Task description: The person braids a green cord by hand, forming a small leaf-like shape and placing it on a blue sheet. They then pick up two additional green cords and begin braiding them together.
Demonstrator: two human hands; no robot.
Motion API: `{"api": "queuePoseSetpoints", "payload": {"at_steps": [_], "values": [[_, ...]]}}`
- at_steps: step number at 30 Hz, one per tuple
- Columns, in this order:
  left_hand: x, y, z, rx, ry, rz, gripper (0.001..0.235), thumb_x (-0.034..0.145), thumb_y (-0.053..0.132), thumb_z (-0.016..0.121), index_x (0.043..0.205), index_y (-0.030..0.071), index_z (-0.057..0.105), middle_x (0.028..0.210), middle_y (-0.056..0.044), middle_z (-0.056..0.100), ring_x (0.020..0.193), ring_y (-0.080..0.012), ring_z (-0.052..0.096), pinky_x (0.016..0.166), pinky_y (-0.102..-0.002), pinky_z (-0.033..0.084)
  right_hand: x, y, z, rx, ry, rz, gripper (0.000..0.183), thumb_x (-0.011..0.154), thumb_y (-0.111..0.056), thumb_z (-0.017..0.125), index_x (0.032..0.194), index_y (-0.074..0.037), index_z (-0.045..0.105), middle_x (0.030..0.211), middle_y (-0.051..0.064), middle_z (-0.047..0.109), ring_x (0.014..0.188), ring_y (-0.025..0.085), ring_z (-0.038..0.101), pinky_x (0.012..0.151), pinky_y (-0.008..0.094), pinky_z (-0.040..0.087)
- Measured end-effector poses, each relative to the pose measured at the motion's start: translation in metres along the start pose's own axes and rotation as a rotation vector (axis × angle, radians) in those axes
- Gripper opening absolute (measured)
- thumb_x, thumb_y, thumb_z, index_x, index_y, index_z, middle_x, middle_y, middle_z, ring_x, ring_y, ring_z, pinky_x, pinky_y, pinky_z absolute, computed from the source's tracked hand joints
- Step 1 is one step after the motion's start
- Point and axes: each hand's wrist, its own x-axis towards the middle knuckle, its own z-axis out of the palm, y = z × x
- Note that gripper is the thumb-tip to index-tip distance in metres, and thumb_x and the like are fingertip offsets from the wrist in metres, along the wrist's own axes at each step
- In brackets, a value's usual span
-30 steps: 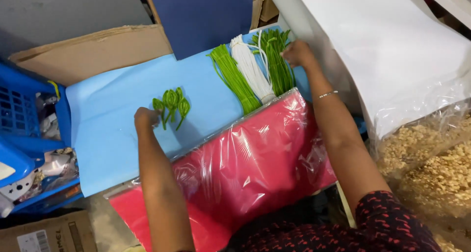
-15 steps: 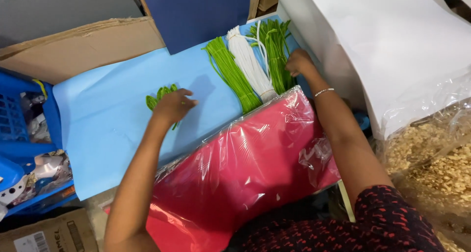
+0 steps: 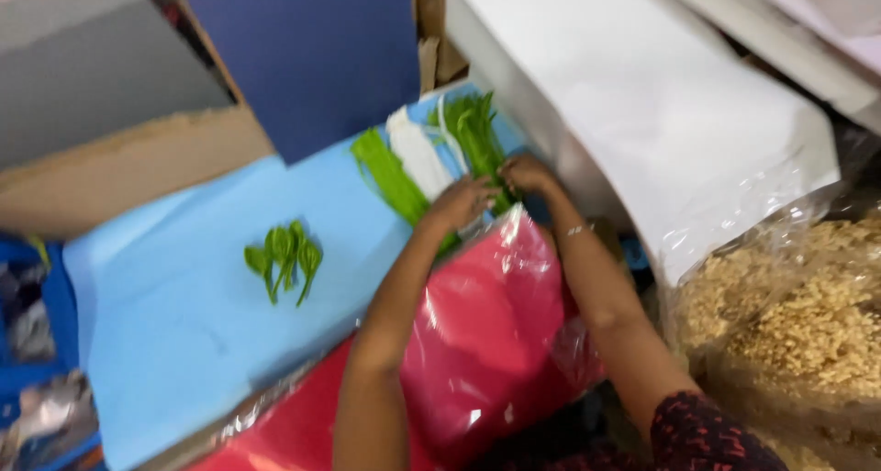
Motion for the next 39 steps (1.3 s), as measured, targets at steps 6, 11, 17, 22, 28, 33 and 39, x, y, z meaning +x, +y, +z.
{"api": "queuePoseSetpoints", "payload": {"at_steps": [6,11,17,22,28,33,39], "values": [[0.018,0.001,0.035,0.16,-0.227,-0.189,0.053,0.093,0.048,0.056,0.144,0.038,0.043,0.161,-0.001,0.014,0.146,-0.0422,0.008,0.12,-0.057,0.007,0.001,0.006,0.023,0.418,0.076,0.076,0.039,0.099,-0.019,0.052,0.124,0.01,0.052,0.077,0.013,0.058,0.058,0.02,0.058,0.052,0.034,0.055],[0.024,-0.01,0.049,0.329,-0.3,-0.254,0.061,0.089,0.053,0.057,0.145,0.041,0.036,0.161,-0.003,0.013,0.147,-0.0395,0.01,0.12,-0.055,-0.002,-0.018,-0.032,-0.005,0.025,0.196,-0.114,0.034,0.097,-0.022,0.048,0.105,0.004,0.068,0.088,0.023,0.068,0.075,0.035,0.067,0.063,0.047,0.054],[0.026,-0.013,0.055,0.406,-0.334,-0.292,0.064,0.089,0.052,0.058,0.147,0.043,0.031,0.161,0.0,0.013,0.147,-0.0367,0.009,0.119,-0.054,-0.004,-0.111,-0.105,-0.04,-0.426,0.271,0.009,0.034,0.094,-0.026,0.05,0.097,0.0,0.072,0.082,0.021,0.07,0.081,0.037,0.07,0.063,0.048,0.056],[0.025,-0.009,0.049,0.395,-0.338,-0.3,0.067,0.088,0.063,0.051,0.148,0.045,0.029,0.161,0.0,0.017,0.147,-0.0357,0.012,0.119,-0.054,-0.002,-0.271,-0.226,-0.08,-0.421,0.326,-0.002,0.038,0.099,-0.027,0.044,0.109,0.002,0.066,0.076,0.028,0.067,0.078,0.049,0.066,0.064,0.056,0.05],[0.002,0.026,-0.02,-0.505,-0.178,-0.089,0.085,0.085,0.046,0.068,0.152,0.02,0.024,0.158,-0.023,0.015,0.144,-0.0483,0.011,0.118,-0.058,0.003,-0.247,-0.216,-0.076,-0.022,0.327,-0.319,0.031,0.101,-0.022,0.046,0.122,0.001,0.048,0.07,0.009,0.07,0.061,0.024,0.069,0.064,0.036,0.053],[-0.01,0.048,-0.05,-1.368,0.176,0.123,0.064,0.102,0.033,0.055,0.155,0.014,0.025,0.154,-0.021,0.03,0.137,-0.0338,0.038,0.113,-0.05,0.031,-0.153,-0.159,-0.028,0.313,0.101,-0.246,0.006,0.097,-0.008,0.051,0.099,-0.003,0.053,0.084,0.023,0.069,0.066,0.03,0.071,0.059,0.038,0.061],[-0.012,0.025,-0.04,-1.388,0.443,0.017,0.038,0.106,0.023,0.043,0.137,0.003,0.051,0.126,-0.019,0.06,0.12,-0.0283,0.057,0.103,-0.044,0.045,-0.092,-0.098,-0.018,0.449,-0.065,-0.17,0.028,0.101,-0.019,0.049,0.106,0.006,0.059,0.101,0.026,0.067,0.092,0.032,0.068,0.086,0.048,0.054]]}}
